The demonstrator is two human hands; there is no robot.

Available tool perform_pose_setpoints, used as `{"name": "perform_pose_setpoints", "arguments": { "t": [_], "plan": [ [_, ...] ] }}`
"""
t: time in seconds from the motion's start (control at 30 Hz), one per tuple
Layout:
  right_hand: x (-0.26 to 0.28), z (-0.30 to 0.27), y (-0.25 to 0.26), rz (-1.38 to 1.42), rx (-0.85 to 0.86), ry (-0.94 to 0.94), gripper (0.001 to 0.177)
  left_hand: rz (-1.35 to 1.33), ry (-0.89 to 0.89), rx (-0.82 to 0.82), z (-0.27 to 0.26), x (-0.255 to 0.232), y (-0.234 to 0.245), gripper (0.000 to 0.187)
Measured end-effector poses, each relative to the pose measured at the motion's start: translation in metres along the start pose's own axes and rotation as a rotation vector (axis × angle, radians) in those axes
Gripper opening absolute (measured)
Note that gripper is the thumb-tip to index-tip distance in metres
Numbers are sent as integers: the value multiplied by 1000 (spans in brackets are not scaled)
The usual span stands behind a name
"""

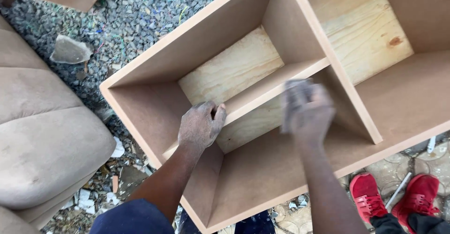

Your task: Manually sanding the interior surfaces and edges of a wooden shelf unit to smooth the wood.

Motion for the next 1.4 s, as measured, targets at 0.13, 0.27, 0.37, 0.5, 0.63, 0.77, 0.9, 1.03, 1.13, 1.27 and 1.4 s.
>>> {"name": "perform_pose_setpoints", "arguments": {
  "t": [0.13, 0.27, 0.37, 0.5, 0.63, 0.77, 0.9, 1.03, 1.13, 1.27, 1.4],
  "plan": [
    [4, -33, -18, 200, -22, -141, 26, 6, -44, 37, -4, -13, 4, 57],
    [81, -51, 3, 47, 72, -50, 36, 33, -13, 64, -3, -7, 4, 59],
    [-36, 47, 26, -87, -252, 115, 43, -23, -12, 31, 1, -10, 5, 62],
    [-17, 18, 6, -89, -302, 120, 42, 17, -25, 65, -3, -11, 7, 59],
    [18, 3, -7, -374, 230, -57, 38, 24, -54, 52, -3, -11, 8, 55],
    [4, 80, 48, -548, -53, 76, 49, 84, -205, -131, 8, -2, -14, 73],
    [48, 71, 79, -365, -306, 826, 17, 108, -179, -112, 7, -4, -14, 69],
    [49, 46, 47, -671, -75, 1183, 29, 57, -140, -49, 1, -8, 1, 64],
    [43, 31, 32, -818, 269, 1103, 41, 34, -61, 43, 2, -7, 2, 62],
    [16, 51, 27, -860, 192, 1019, 45, 58, -26, 48, 6, -1, -4, 61],
    [61, -8, 1, -718, 270, 943, 22, 52, -29, 80, 2, -7, 1, 62]
  ]
}}
Point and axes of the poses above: each hand's wrist, its own z-axis towards the middle knuckle, its own y-axis out of the back of the hand, x = y × z, the point moved 5 cm from there along z, towards the middle knuckle, and after that the axes turned 1 degree about -x, right-handed, at the moved point
